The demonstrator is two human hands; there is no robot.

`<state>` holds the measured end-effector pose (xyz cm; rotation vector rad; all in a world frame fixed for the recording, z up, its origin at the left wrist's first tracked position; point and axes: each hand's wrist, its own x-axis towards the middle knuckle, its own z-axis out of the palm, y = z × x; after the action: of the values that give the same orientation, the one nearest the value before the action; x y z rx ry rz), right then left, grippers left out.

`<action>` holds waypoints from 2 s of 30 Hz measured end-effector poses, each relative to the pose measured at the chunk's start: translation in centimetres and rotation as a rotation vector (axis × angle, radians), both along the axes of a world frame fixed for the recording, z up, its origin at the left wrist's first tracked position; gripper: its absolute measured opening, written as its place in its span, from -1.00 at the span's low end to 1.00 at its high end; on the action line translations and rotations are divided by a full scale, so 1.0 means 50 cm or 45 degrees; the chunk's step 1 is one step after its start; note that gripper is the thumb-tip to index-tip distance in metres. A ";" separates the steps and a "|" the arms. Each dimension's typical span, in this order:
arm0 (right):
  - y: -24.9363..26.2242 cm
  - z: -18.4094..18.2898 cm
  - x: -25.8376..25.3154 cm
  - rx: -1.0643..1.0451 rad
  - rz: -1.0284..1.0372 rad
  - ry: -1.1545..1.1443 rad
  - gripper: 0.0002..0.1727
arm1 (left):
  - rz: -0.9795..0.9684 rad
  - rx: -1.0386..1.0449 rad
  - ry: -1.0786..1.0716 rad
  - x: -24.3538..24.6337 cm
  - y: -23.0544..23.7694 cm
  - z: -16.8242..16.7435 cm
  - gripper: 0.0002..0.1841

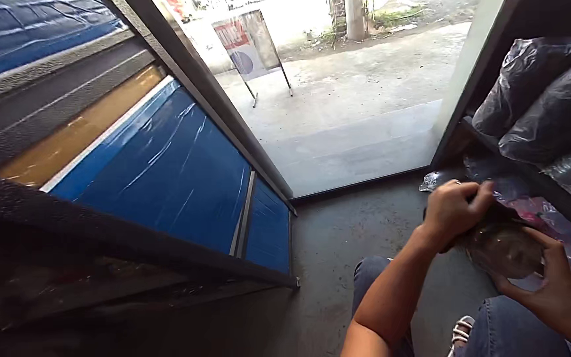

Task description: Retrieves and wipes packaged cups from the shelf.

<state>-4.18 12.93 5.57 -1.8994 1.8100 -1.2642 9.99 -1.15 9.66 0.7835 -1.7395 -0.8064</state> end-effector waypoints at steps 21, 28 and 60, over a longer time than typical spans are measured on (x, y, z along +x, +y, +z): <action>0.059 -0.049 -0.083 -0.135 0.101 -0.843 0.08 | -0.178 0.719 0.655 0.052 -0.056 -0.037 -0.37; 0.022 -0.055 -0.046 -0.239 0.113 -0.761 0.04 | -0.326 -0.331 -0.236 -0.037 0.036 -0.018 -0.69; 0.039 -0.046 -0.061 0.170 0.294 -1.574 -0.05 | -0.306 0.931 0.933 -0.037 -0.034 -0.073 -0.41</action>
<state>-7.21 14.90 3.27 -0.7934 0.9262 -1.5985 8.12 -2.85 6.03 0.6145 -0.8680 -1.6944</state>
